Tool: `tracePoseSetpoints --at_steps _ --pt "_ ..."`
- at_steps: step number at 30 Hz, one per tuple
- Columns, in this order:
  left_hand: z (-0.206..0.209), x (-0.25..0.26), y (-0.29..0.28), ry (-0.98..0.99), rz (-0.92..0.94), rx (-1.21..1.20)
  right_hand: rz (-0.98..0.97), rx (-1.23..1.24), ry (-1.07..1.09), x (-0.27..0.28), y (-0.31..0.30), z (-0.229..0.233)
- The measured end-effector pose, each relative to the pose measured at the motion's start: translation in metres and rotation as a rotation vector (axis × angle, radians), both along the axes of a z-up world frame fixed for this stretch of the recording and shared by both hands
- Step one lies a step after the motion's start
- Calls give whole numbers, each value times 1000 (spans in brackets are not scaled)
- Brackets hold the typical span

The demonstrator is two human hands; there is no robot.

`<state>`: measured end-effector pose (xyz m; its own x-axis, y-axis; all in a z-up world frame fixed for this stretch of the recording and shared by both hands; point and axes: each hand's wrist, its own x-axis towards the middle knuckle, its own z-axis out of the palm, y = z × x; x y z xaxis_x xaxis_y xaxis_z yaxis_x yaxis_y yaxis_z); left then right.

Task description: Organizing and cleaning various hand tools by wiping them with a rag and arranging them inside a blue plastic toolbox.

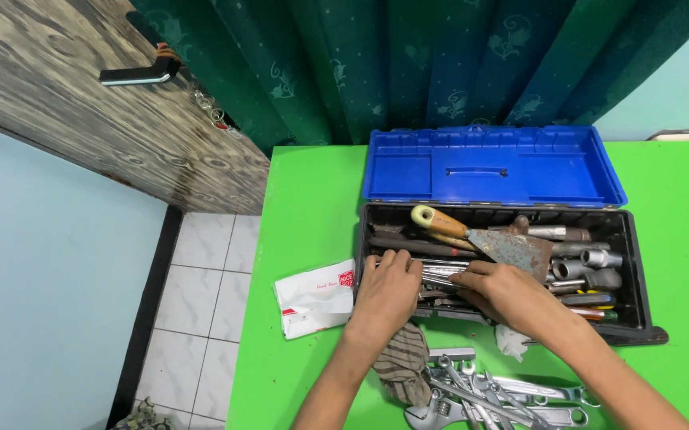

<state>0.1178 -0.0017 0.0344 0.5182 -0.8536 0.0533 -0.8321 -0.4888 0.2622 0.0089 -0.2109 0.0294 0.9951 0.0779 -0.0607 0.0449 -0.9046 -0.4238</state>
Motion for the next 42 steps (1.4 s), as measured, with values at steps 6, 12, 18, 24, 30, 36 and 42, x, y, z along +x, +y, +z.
tracePoseSetpoints --at_steps 6,12,18,24,30,36,42 --pt "-17 0 -5 126 39 99 -42 64 200 12 -2 8" --pt "-28 -11 0 168 62 28 -83 75 251 2 3 15" --pt "29 -59 -3 20 -99 -219 -8 131 -154 -43 9 22" --pt "-9 -120 12 285 -450 -160 13 159 -209 -137 20 -19" --pt "-34 -142 20 145 -425 -4 15 -92 469 -190 33 -90" --pt "-40 -145 19 125 -405 -37 -94 -22 230 -199 47 -111" --pt "-33 -139 22 219 -452 46 -130 -122 111 -211 56 -130"
